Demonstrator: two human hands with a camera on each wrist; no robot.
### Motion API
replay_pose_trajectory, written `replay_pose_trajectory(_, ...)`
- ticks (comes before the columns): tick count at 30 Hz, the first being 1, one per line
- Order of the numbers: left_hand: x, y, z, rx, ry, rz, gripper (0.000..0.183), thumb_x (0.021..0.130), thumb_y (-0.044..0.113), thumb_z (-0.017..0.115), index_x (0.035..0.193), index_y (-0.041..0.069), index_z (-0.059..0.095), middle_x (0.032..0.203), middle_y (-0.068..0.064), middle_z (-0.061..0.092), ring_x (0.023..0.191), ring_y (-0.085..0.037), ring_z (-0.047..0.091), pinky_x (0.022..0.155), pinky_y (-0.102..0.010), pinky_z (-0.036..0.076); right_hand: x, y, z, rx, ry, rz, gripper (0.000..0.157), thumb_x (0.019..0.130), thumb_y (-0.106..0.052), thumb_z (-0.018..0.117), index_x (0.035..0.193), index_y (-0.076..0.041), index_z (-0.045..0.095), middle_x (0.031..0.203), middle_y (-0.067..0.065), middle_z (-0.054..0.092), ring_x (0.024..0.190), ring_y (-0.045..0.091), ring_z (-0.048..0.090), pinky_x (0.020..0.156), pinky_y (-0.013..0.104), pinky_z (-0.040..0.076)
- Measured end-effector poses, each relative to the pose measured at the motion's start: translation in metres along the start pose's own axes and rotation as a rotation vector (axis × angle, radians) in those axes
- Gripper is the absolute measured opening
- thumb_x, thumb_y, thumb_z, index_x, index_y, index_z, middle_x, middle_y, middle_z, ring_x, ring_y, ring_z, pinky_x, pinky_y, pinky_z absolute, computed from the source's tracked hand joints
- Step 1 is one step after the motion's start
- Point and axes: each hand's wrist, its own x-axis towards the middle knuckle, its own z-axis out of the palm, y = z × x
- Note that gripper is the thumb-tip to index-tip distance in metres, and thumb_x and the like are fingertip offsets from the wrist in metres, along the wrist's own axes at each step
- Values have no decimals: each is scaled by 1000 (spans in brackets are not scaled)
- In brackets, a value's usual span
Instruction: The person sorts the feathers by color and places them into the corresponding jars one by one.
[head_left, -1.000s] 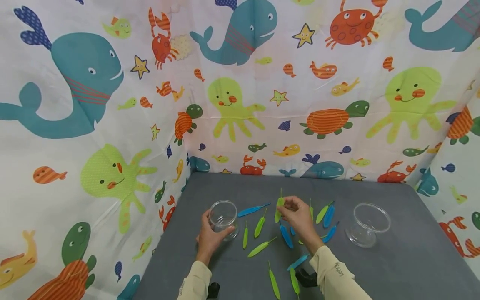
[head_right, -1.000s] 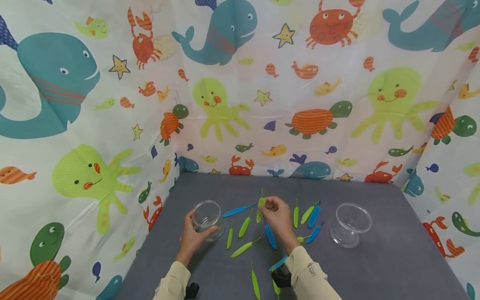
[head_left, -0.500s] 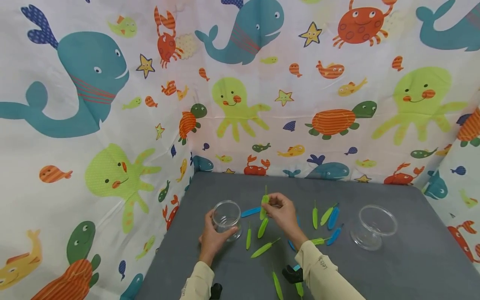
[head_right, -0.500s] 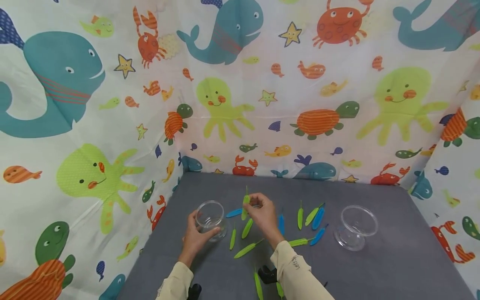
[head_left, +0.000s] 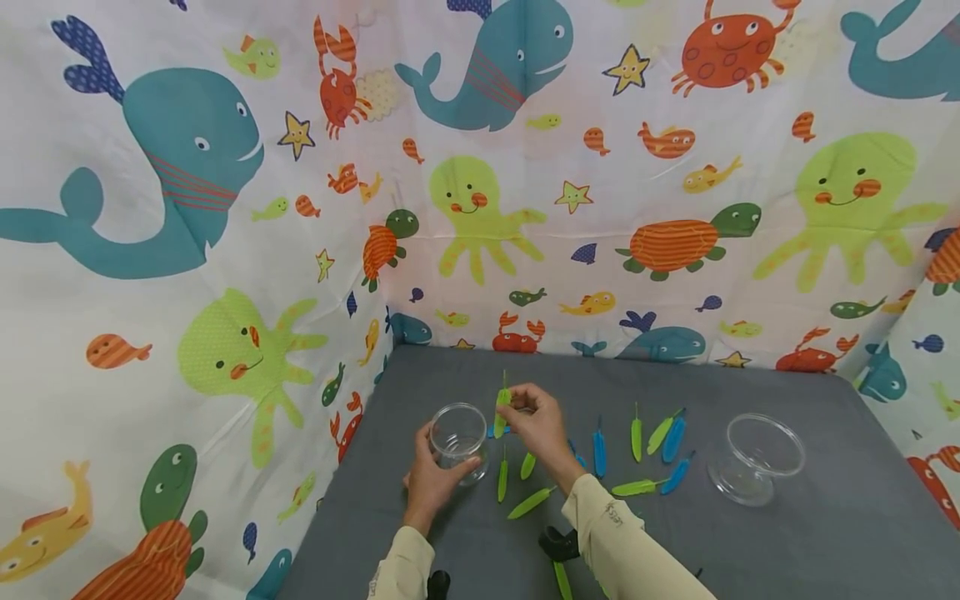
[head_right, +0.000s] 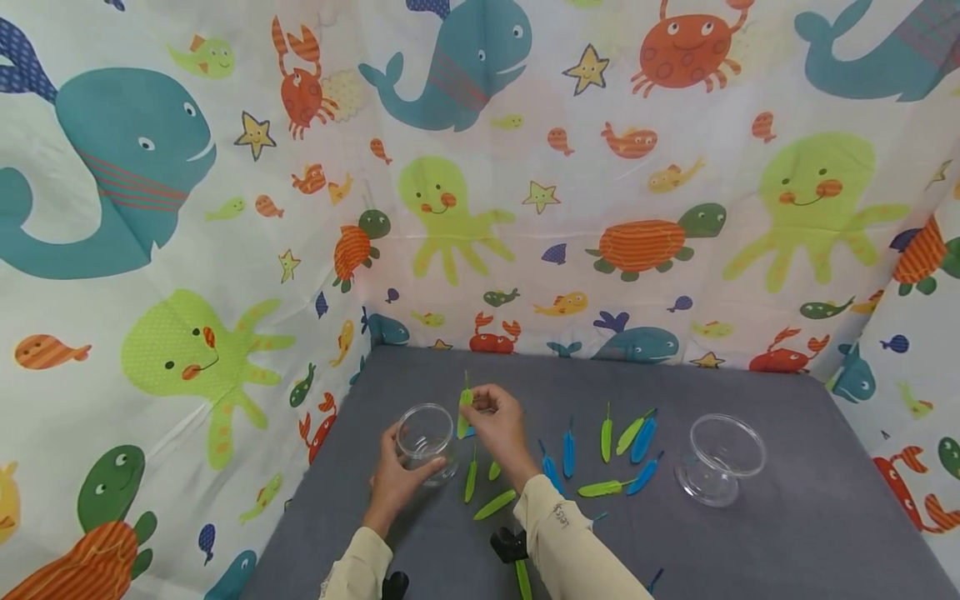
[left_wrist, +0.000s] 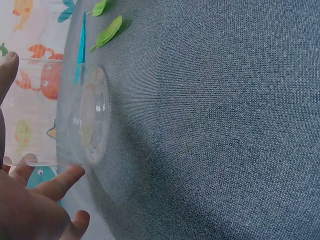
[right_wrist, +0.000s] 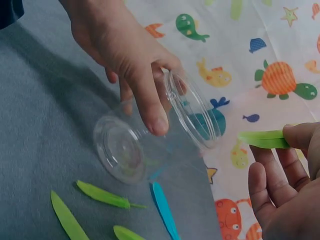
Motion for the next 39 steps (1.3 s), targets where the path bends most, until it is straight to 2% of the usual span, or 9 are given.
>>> replay_pose_trajectory(7, -2, -4, 0, -5, -18, -8, 100, 72, 41, 93, 151, 25, 34, 152, -13, 51, 129, -44, 58, 103, -66, 14, -1, -3, 22, -10, -5, -11, 19, 93, -8, 74, 111, -4, 69, 101, 17, 69, 85, 20, 69, 74, 31, 55)
replay_pose_trajectory(12, -3, -6, 0, 5, -16, -13, 99, 72, 40, 93, 151, 26, 34, 153, -13, 51, 128, -43, 59, 101, -65, 17, 1, 0, 34, -32, -7, -11, 18, 92, -6, 74, 109, -4, 69, 100, 17, 71, 85, 19, 70, 76, 33, 57)
replay_pose_trajectory(15, -3, -7, 2, 1, -11, -6, 99, 73, 37, 93, 152, 25, 34, 152, -13, 52, 126, -43, 60, 100, -63, 17, 4, 9, 39, -47, 3, -18, 16, 91, -9, 76, 105, -7, 70, 96, 13, 72, 82, 15, 70, 73, 30, 56)
replay_pose_trajectory(22, -3, -7, 5, 8, -21, -2, 99, 74, 35, 92, 152, 27, 32, 154, -11, 51, 126, -42, 60, 100, -62, 18, 6, 16, 44, -139, 19, -17, 14, 88, -12, 79, 101, -13, 73, 91, 5, 73, 80, 11, 69, 75, 31, 57)
replay_pose_trajectory(25, -3, -5, 5, 4, -18, 1, 99, 74, 36, 92, 152, 26, 32, 155, -10, 50, 127, -42, 60, 100, -62, 17, 6, 16, 45, -167, 19, -33, 14, 88, -12, 79, 101, -12, 73, 91, 5, 74, 80, 12, 69, 75, 32, 57)
replay_pose_trajectory(32, -2, -4, 1, 3, -19, 9, 99, 74, 36, 92, 153, 24, 32, 156, -9, 49, 128, -42, 59, 99, -61, 18, 6, 14, 48, -171, 12, -35, 14, 89, -12, 78, 102, -12, 73, 93, 7, 74, 81, 13, 70, 76, 32, 57)
replay_pose_trajectory(39, -1, -3, -2, 3, -31, 12, 102, 74, 43, 91, 153, 23, 31, 155, -12, 49, 128, -43, 59, 99, -61, 17, 5, 12, 50, -180, -4, -67, 14, 89, -10, 78, 103, -11, 73, 93, 7, 74, 83, 16, 70, 78, 34, 57)
